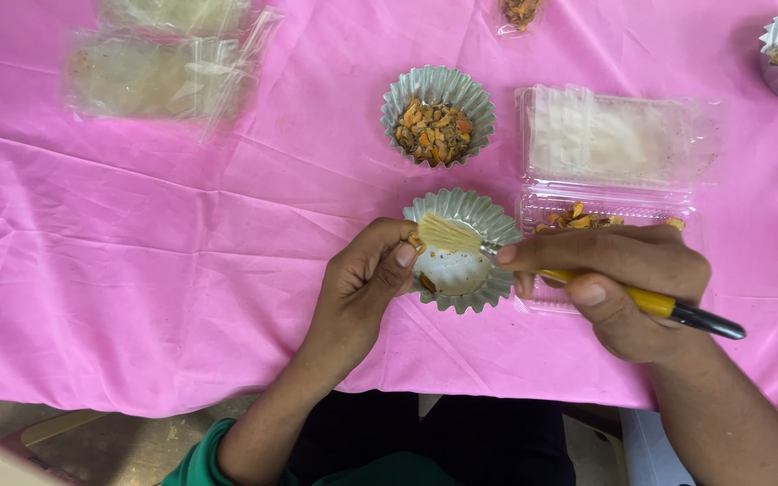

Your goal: Sorting and cleaning dried leaves or flower petals using a brush and hands, then transferring them to containers.

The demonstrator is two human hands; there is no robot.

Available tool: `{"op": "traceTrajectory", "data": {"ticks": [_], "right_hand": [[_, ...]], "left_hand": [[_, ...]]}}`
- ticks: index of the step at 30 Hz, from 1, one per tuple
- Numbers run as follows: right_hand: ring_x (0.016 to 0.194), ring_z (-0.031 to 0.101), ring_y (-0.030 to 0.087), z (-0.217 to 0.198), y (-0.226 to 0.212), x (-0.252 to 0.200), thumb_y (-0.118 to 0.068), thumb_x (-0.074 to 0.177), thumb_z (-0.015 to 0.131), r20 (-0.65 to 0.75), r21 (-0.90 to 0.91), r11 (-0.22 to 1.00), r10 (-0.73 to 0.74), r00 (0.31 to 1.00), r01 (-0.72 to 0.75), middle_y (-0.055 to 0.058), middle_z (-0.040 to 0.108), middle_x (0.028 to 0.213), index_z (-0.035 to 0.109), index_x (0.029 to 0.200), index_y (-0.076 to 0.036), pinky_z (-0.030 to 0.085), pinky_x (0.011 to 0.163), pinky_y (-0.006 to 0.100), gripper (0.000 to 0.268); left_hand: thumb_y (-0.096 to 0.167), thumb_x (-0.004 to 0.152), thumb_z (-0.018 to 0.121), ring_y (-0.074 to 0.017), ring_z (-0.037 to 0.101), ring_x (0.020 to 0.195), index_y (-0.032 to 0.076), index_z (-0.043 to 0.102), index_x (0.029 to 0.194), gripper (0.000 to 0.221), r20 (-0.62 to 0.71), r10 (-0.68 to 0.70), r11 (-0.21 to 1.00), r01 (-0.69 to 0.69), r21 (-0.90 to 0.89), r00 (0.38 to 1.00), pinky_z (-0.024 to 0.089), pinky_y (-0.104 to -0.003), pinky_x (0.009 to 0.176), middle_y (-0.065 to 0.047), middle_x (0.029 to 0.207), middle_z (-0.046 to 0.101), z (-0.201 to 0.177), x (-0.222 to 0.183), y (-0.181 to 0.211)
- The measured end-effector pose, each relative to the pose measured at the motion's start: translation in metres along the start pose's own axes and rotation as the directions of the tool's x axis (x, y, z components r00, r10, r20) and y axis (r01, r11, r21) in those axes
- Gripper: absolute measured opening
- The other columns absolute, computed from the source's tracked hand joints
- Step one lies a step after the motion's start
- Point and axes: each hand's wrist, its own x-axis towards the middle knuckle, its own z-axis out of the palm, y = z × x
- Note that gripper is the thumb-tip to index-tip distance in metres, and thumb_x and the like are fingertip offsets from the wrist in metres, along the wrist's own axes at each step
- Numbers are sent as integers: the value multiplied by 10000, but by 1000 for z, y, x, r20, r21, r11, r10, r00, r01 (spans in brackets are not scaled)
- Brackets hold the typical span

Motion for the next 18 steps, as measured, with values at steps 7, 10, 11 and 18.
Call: {"op": "traceTrajectory", "data": {"ticks": [7, 10, 11, 18], "right_hand": [[755, 824, 243, 0, 17, -5, -264, 992, 502, 78, 88, 996, -19, 997, 12, 161, 775, 894, 700, 955, 30, 704, 690, 304, 356], [788, 770, 236, 2, 4, 9, -214, 1000, 523, 46, 72, 997, -1, 999, -3, 169, 749, 977, 677, 1039, 22, 653, 755, 309, 284], [824, 718, 200, 4, -2, 17, -148, 999, 572, 105, 36, 999, 16, 994, -20, 154, 744, 1121, 683, 1180, 1, 583, 768, 286, 259], [989, 704, 204, 29, 9, 8, -114, 955, 709, 197, 21, 1000, 7, 980, -12, 148, 661, 1168, 658, 1230, -28, 581, 829, 270, 292]], "left_hand": [[274, 1068, 519, -99, 403, 697, 38, 614, 1137, 263, 8, -2, 1000, 2, -27, 1000, 364, -249, 633, 8, 857, 493, -1, 0, -2], [284, 1067, 519, -99, 424, 726, 49, 606, 1091, 251, 10, 20, 1000, -21, 18, 1000, 381, -251, 647, 6, 872, 499, 1, 0, 1], [300, 1064, 520, -94, 431, 726, 60, 599, 1048, 253, 22, 31, 998, -32, 47, 999, 382, -250, 644, 10, 819, 479, 1, 0, 4], [350, 1031, 548, -137, 605, 731, 72, 628, 888, 323, 49, -5, 997, 1, 78, 999, 517, -264, 690, -38, 797, 619, 8, 4, 9]]}}
